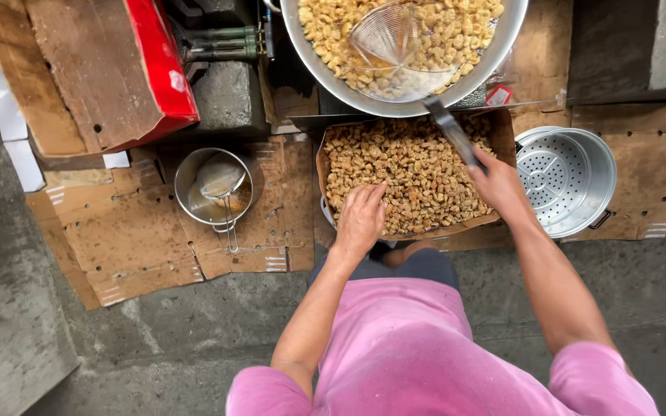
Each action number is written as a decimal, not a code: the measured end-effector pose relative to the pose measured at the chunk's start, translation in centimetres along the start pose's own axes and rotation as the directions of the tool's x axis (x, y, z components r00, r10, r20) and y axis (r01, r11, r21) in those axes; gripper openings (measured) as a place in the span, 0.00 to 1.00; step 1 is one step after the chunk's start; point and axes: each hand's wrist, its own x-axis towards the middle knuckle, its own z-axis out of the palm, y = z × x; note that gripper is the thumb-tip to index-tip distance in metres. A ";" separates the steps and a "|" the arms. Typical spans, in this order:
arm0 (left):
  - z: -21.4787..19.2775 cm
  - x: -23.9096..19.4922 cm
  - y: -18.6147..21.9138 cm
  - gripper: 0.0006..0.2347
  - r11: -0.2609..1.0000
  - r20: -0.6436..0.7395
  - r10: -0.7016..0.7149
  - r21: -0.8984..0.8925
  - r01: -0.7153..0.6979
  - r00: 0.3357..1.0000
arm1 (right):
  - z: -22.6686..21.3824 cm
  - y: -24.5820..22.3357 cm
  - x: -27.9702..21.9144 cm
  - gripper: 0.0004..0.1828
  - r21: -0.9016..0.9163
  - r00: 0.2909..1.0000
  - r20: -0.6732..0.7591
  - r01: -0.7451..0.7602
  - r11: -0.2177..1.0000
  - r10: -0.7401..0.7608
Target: The person uses a wire skimmer to scoop fried snack pieces from a large wok of hot oil and transfers them into a cardboard box. The person then lifts the box to distribute the snacks and returns to the wok to continue scooping more fried pieces.
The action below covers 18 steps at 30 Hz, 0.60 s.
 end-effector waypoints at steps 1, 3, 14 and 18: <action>-0.3 -0.2 -0.1 0.19 1.000 0.018 -0.004 0.016 0.003 1.000 | -0.5 0.5 -1.0 0.29 0.016 0.999 0.013 -0.043 0.999 0.043; -0.7 0.2 -0.1 0.19 0.999 0.018 -0.016 0.037 0.015 1.000 | -0.6 1.4 -2.0 0.29 -0.010 0.992 0.029 -0.122 0.992 0.123; 0.3 6.3 7.3 0.24 0.993 -0.024 0.059 0.101 -0.056 0.998 | -1.9 6.4 0.7 0.29 0.184 0.975 0.081 -0.220 0.958 0.208; 2.1 4.7 9.0 0.24 0.999 0.002 0.004 0.049 -0.004 1.000 | -2.7 6.7 2.3 0.30 0.375 0.980 0.008 -0.188 0.908 0.199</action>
